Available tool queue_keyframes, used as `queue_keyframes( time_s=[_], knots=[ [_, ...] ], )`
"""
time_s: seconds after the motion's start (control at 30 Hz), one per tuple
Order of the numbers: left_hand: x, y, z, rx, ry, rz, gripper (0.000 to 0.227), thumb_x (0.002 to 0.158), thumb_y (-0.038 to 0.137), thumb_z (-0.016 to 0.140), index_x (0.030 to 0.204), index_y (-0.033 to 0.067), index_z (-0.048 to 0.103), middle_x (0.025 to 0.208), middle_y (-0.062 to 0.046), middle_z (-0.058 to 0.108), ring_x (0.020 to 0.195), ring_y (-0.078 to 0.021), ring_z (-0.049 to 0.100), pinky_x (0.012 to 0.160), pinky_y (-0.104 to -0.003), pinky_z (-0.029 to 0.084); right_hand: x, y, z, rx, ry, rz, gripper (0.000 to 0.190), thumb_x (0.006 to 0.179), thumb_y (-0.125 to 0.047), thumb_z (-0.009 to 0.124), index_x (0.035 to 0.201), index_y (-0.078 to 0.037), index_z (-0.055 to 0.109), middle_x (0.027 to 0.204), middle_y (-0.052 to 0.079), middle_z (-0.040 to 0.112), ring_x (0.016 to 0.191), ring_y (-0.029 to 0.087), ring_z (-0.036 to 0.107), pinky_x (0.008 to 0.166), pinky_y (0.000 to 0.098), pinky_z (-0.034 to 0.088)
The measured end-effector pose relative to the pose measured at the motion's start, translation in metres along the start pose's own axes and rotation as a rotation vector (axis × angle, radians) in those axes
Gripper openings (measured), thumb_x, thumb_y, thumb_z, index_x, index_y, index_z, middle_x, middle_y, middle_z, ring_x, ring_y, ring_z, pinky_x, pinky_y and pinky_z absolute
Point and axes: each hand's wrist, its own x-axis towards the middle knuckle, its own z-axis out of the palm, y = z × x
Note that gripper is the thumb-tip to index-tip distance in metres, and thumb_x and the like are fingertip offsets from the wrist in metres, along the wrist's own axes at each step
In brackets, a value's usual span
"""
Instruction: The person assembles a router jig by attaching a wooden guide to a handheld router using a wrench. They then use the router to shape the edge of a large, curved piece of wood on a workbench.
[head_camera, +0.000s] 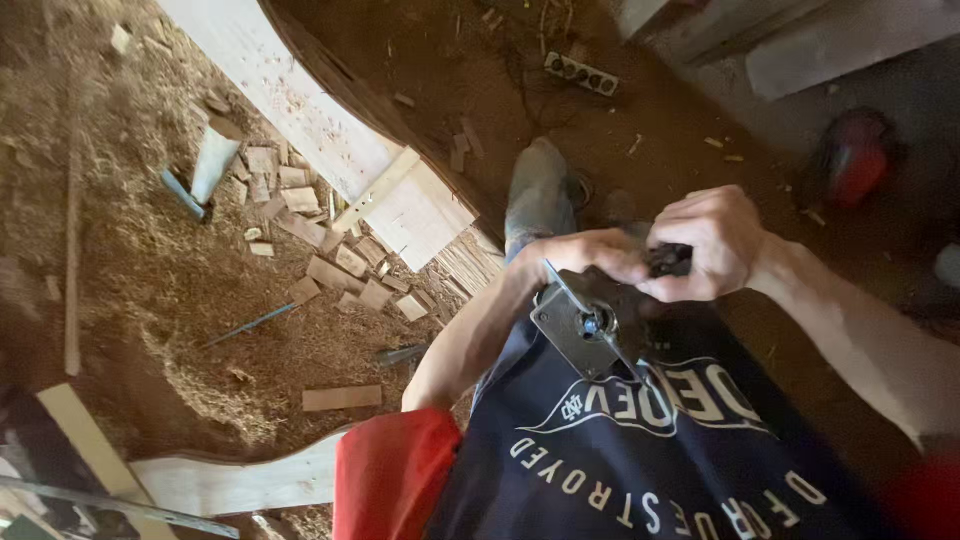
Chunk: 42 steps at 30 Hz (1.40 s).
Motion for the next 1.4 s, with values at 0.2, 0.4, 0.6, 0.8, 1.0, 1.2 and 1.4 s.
queue_keyframes(
  time_s=[0.2, 0.4, 0.6, 0.8, 1.0, 1.2, 1.4],
  knots=[
    [-0.046, -0.012, 0.029, -0.030, 0.293, 0.063, 0.039, 0.100, 0.032, 0.061, 0.113, -0.0032, 0.069, 0.098, -0.010, 0.071, 0.084, -0.0180, 0.066, 0.077, -0.030, 0.054, -0.007, -0.030, 0.018, -0.147, 0.295, 0.056, 0.046, 0.081, -0.054, 0.069, 0.090, -0.010, 0.063, 0.088, 0.010, 0.064, 0.079, 0.026, 0.062, 0.076, 0.0378, 0.050],
    [-0.055, -0.039, 0.059, 0.306, 0.493, 0.084, 0.040, 0.107, 0.031, 0.050, 0.123, -0.0023, 0.066, 0.097, -0.012, 0.068, 0.088, -0.0220, 0.063, 0.080, -0.038, 0.050, -0.038, -0.035, 0.060, 0.276, -0.388, 0.879, 0.036, 0.087, -0.048, 0.067, 0.086, -0.012, 0.068, 0.065, 0.006, 0.066, 0.056, 0.020, 0.065, 0.060, 0.0373, 0.052],
    [-0.046, -0.033, 0.069, 0.529, 0.479, -0.015, 0.040, 0.109, 0.033, 0.049, 0.106, -0.0008, 0.070, 0.088, -0.016, 0.068, 0.083, -0.0261, 0.064, 0.078, -0.042, 0.053, -0.057, -0.030, 0.075, 0.373, -0.603, 1.123, 0.037, 0.096, -0.037, 0.060, 0.078, -0.008, 0.072, 0.059, 0.003, 0.055, 0.052, 0.019, 0.053, 0.056, 0.0371, 0.044],
    [-0.035, -0.015, 0.074, 0.794, 0.349, -0.146, 0.042, 0.103, 0.039, 0.044, 0.102, 0.0066, 0.070, 0.086, -0.018, 0.071, 0.085, -0.0331, 0.071, 0.078, -0.045, 0.054, -0.045, -0.019, 0.064, 0.548, -0.769, 1.134, 0.020, 0.089, -0.019, 0.071, 0.082, 0.000, 0.070, 0.057, 0.004, 0.054, 0.048, 0.018, 0.050, 0.047, 0.0363, 0.040],
    [-0.028, 0.009, 0.091, 0.922, 0.397, -0.223, 0.042, 0.104, 0.040, 0.044, 0.094, 0.0100, 0.071, 0.078, -0.017, 0.071, 0.077, -0.0341, 0.073, 0.075, -0.047, 0.056, -0.034, -0.036, 0.048, 0.121, -0.835, 0.996, 0.023, 0.090, -0.023, 0.070, 0.101, -0.004, 0.074, 0.058, 0.012, 0.069, 0.045, 0.022, 0.062, 0.047, 0.0351, 0.050],
    [0.000, 0.012, 0.088, 1.016, 0.405, -0.172, 0.038, 0.102, 0.038, 0.043, 0.093, 0.0135, 0.071, 0.080, -0.016, 0.070, 0.077, -0.0322, 0.072, 0.074, -0.047, 0.056, -0.041, -0.025, 0.023, -0.182, -0.837, 0.783, 0.026, 0.088, -0.024, 0.069, 0.101, -0.002, 0.075, 0.066, 0.011, 0.070, 0.050, 0.019, 0.065, 0.050, 0.0320, 0.055],
    [0.029, 0.020, 0.065, 1.103, 0.415, -0.039, 0.036, 0.099, 0.037, 0.047, 0.100, 0.0121, 0.072, 0.096, -0.017, 0.075, 0.091, -0.0337, 0.073, 0.083, -0.047, 0.056, -0.031, 0.007, -0.013, -0.140, -0.932, 0.936, 0.030, 0.094, -0.019, 0.062, 0.122, -0.010, 0.069, 0.074, 0.009, 0.076, 0.059, 0.023, 0.072, 0.056, 0.0364, 0.060]
  ],
)
